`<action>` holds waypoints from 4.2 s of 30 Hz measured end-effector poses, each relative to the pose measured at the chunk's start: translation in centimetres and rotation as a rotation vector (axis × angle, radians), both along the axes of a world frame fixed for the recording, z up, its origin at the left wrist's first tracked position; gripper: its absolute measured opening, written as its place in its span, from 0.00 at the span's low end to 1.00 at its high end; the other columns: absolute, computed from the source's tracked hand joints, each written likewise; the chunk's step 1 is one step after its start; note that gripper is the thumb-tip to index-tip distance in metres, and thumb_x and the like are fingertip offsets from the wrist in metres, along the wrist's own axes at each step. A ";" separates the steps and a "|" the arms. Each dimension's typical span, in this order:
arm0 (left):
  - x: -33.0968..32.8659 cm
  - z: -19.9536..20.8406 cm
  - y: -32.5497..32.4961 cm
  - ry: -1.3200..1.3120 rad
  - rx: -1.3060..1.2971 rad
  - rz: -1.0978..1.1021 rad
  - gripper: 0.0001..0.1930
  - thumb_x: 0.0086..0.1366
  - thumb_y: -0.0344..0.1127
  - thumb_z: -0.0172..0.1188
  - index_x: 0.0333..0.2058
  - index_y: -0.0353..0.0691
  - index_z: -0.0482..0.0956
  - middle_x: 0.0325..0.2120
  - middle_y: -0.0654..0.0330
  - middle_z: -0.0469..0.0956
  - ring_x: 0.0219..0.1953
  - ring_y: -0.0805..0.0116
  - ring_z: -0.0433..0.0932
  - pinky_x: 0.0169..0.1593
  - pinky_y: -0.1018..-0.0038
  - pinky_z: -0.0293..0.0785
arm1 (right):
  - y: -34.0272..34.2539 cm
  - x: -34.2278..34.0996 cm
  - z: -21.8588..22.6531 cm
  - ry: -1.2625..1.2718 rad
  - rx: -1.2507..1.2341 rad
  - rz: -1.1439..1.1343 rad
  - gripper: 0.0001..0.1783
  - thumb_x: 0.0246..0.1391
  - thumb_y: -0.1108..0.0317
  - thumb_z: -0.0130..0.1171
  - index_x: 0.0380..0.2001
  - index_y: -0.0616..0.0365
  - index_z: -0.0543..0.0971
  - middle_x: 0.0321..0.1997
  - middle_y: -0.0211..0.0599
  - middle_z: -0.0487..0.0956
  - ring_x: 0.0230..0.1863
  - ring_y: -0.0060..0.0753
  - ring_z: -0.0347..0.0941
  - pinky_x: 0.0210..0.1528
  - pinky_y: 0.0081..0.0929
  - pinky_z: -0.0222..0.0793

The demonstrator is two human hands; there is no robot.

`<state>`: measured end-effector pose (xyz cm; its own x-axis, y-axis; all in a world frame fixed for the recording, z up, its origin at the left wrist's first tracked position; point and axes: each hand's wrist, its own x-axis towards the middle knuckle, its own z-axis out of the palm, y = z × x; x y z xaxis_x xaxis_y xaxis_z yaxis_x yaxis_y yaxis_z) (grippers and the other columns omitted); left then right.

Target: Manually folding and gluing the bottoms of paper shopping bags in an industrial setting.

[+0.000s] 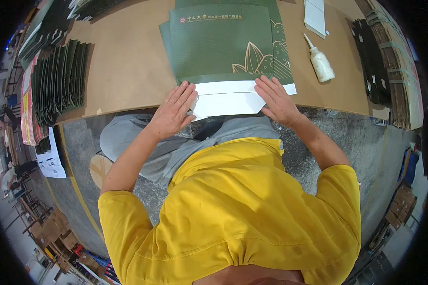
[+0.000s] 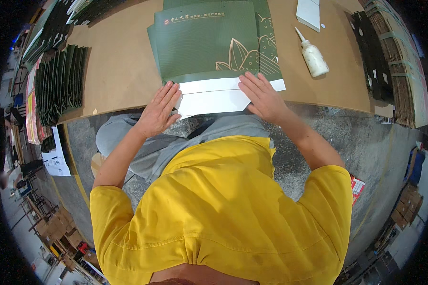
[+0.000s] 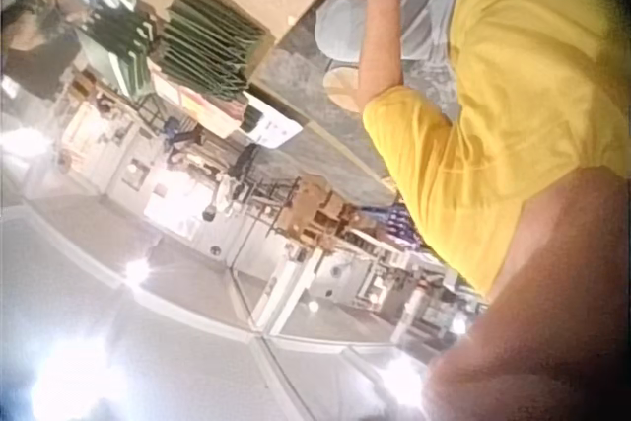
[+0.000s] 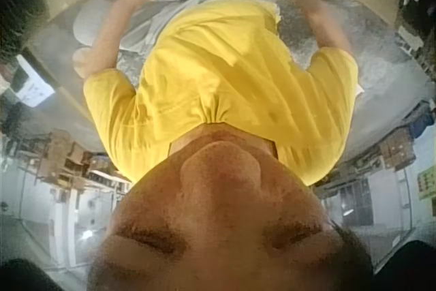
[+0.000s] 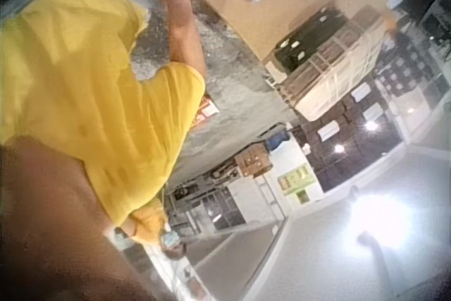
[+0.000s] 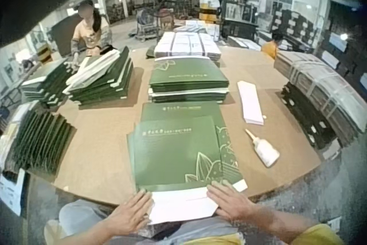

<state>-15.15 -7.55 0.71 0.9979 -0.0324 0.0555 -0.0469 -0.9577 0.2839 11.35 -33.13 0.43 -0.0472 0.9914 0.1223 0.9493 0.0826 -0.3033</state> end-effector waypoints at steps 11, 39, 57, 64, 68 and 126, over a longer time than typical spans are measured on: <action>0.7 -1.3 2.2 -0.198 -0.095 -0.053 0.21 0.51 0.37 0.66 0.43 0.37 0.72 0.56 0.56 0.68 0.61 0.58 0.64 0.60 0.63 0.65 | -0.2 0.7 -0.6 0.098 0.160 0.013 0.25 0.40 0.71 0.61 0.45 0.63 0.69 0.64 0.46 0.62 0.67 0.49 0.53 0.68 0.49 0.47; 5.2 0.3 -0.7 -0.221 -0.159 0.449 0.11 0.52 0.39 0.65 0.25 0.36 0.77 0.26 0.56 0.74 0.32 0.55 0.71 0.34 0.64 0.69 | 4.3 -1.5 1.6 0.187 0.141 -0.532 0.11 0.50 0.62 0.59 0.36 0.53 0.78 0.32 0.33 0.79 0.37 0.36 0.72 0.43 0.34 0.62; 8.5 3.6 -2.4 0.153 -0.110 0.280 0.10 0.54 0.44 0.62 0.28 0.46 0.84 0.39 0.57 0.74 0.41 0.54 0.71 0.44 0.61 0.71 | 7.1 -3.9 3.7 -0.040 -0.142 -0.403 0.16 0.46 0.50 0.60 0.29 0.50 0.84 0.36 0.29 0.77 0.43 0.41 0.68 0.44 0.41 0.63; 10.6 2.8 -2.4 0.188 -0.039 0.421 0.15 0.53 0.42 0.61 0.38 0.42 0.79 0.37 0.55 0.73 0.41 0.53 0.70 0.45 0.57 0.70 | 10.0 -3.6 3.8 -0.114 -0.237 -0.582 0.19 0.48 0.55 0.58 0.38 0.58 0.76 0.44 0.39 0.73 0.44 0.42 0.67 0.48 0.44 0.61; 10.3 0.1 -4.0 -0.042 0.072 0.404 0.22 0.55 0.39 0.54 0.49 0.39 0.71 0.49 0.51 0.69 0.54 0.49 0.65 0.58 0.50 0.57 | 10.9 -5.5 0.7 -0.258 -0.059 -0.438 0.19 0.46 0.62 0.56 0.41 0.59 0.72 0.48 0.44 0.71 0.51 0.45 0.65 0.57 0.49 0.55; 5.3 -3.8 2.2 -0.668 -0.550 0.628 0.05 0.54 0.30 0.61 0.31 0.38 0.81 0.22 0.57 0.75 0.31 0.57 0.71 0.35 0.65 0.68 | 11.0 -8.2 9.4 0.086 0.447 -0.226 0.25 0.33 0.71 0.68 0.41 0.53 0.76 0.42 0.40 0.73 0.39 0.43 0.70 0.35 0.33 0.70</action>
